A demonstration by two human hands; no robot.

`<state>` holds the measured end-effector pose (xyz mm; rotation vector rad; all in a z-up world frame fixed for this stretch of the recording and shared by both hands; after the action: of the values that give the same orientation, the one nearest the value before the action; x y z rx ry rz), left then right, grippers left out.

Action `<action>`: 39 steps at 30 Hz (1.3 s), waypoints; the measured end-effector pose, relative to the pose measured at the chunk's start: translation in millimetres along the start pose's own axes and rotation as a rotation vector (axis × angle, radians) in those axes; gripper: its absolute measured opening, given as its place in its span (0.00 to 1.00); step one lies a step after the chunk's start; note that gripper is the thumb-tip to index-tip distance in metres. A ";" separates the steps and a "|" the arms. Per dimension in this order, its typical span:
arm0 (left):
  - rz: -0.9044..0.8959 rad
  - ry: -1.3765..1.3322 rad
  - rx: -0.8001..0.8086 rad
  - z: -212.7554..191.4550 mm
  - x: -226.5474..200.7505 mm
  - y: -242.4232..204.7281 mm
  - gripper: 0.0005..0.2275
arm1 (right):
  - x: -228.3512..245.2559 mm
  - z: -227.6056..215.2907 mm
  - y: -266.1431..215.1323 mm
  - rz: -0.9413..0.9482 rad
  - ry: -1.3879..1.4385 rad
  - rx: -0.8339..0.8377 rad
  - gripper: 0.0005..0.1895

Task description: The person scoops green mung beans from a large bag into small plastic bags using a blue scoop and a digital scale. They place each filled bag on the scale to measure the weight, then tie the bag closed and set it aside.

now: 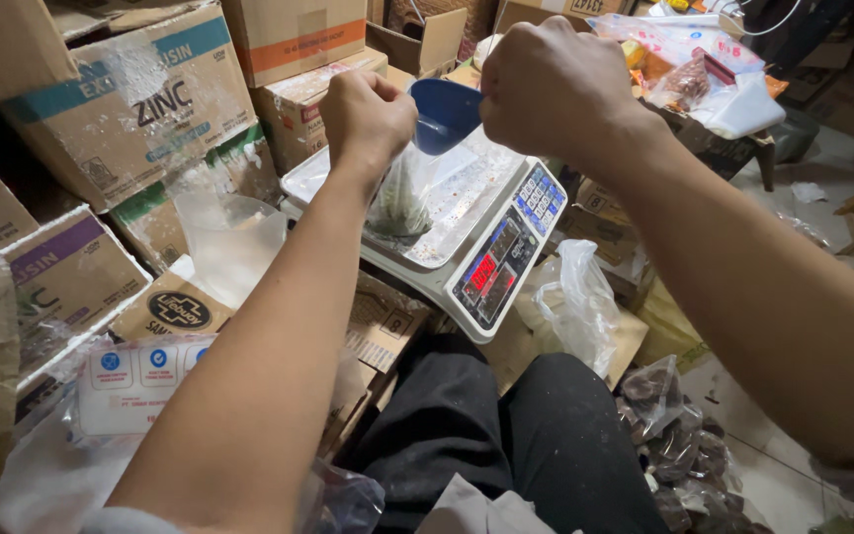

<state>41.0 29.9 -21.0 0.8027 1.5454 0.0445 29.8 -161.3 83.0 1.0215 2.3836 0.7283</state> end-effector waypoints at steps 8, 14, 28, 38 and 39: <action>-0.258 -0.127 0.196 -0.2 -4.4 -14.1 0.04 | -38.0 -16.1 -18.6 0.171 0.200 -0.090 0.11; -0.294 -0.415 0.305 20.5 -16.2 5.5 0.03 | -83.5 -21.9 -39.6 0.443 0.563 -0.160 0.12; -0.576 -0.372 0.034 38.9 41.4 -9.2 0.06 | -115.3 -2.0 -86.7 0.535 0.676 -0.188 0.12; -0.211 -0.341 -0.157 33.8 27.7 -69.2 0.10 | -131.1 33.4 -156.9 0.742 0.609 -0.004 0.15; -0.115 -0.329 -0.159 34.2 23.1 -80.4 0.09 | -133.7 39.1 -165.6 0.738 0.608 0.031 0.16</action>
<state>36.7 -33.4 -85.3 0.5627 1.2557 -0.0470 50.1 -348.2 -24.1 1.9597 2.4579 1.4265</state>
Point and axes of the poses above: each hand's wrist, its own y-axis towards the middle knuckle, its own z-axis out of the palm, x = y × z, the point moved 4 cm from there along y, towards the middle knuckle, and after that the axes turned 14 degrees about -x, right-handed, at the moved point
